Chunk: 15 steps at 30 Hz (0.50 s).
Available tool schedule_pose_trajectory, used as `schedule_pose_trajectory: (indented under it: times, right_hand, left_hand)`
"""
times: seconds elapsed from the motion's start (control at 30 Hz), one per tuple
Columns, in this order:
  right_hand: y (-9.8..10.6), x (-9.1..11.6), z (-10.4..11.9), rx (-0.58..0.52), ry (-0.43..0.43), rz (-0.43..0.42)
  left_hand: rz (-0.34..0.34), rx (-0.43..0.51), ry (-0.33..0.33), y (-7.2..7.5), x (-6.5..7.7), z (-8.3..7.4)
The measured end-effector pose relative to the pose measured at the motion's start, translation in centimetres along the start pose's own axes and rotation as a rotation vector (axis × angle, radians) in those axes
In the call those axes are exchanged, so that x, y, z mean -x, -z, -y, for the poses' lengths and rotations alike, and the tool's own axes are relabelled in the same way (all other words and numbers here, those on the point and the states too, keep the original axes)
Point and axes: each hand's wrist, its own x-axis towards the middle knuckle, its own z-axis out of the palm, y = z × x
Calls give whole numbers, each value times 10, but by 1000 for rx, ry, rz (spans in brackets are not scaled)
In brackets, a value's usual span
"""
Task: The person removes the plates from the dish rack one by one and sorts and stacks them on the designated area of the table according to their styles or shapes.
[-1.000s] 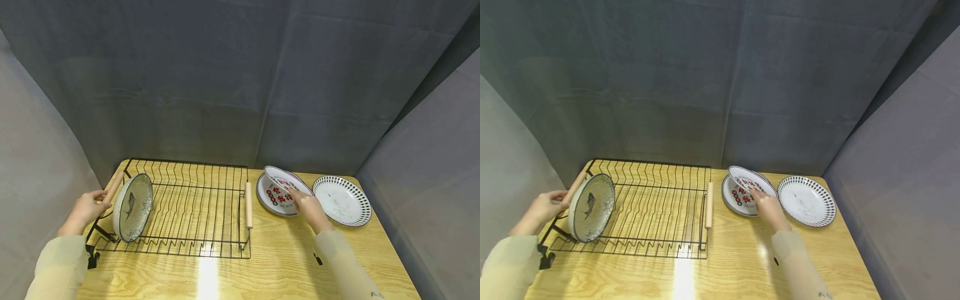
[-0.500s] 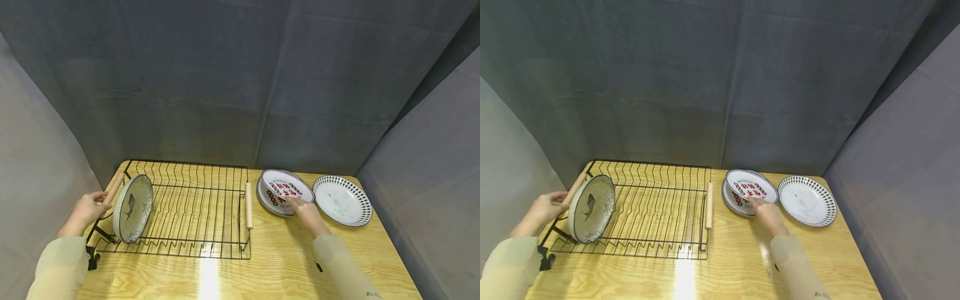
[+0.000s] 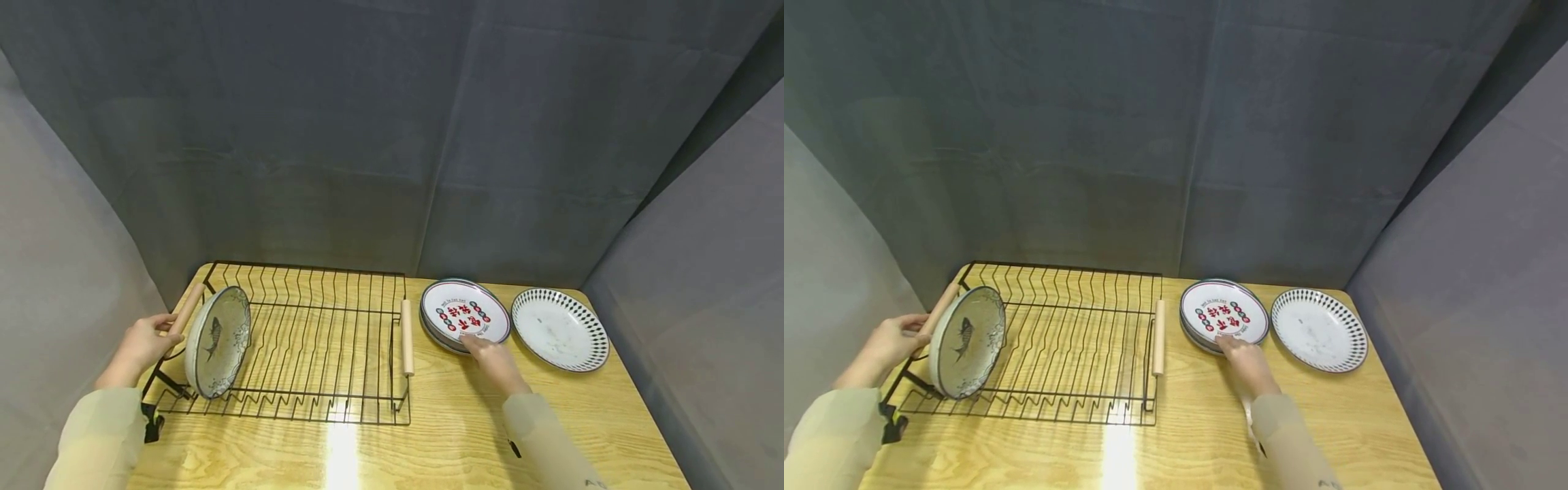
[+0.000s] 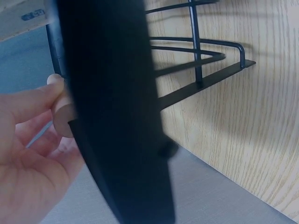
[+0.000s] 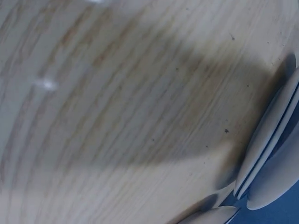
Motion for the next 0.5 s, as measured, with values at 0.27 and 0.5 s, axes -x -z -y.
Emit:
schedule_pose_trajectory:
  times: [0.27,0.5]
  right_hand:
    - [-4,-1,4,-35,-73,77]
    - [-6,-1,5,-69,-129,115]
  left_hand:
    - [0,-2,-7,-1,0,1]
    - [-5,-5,-6,-2,0,3]
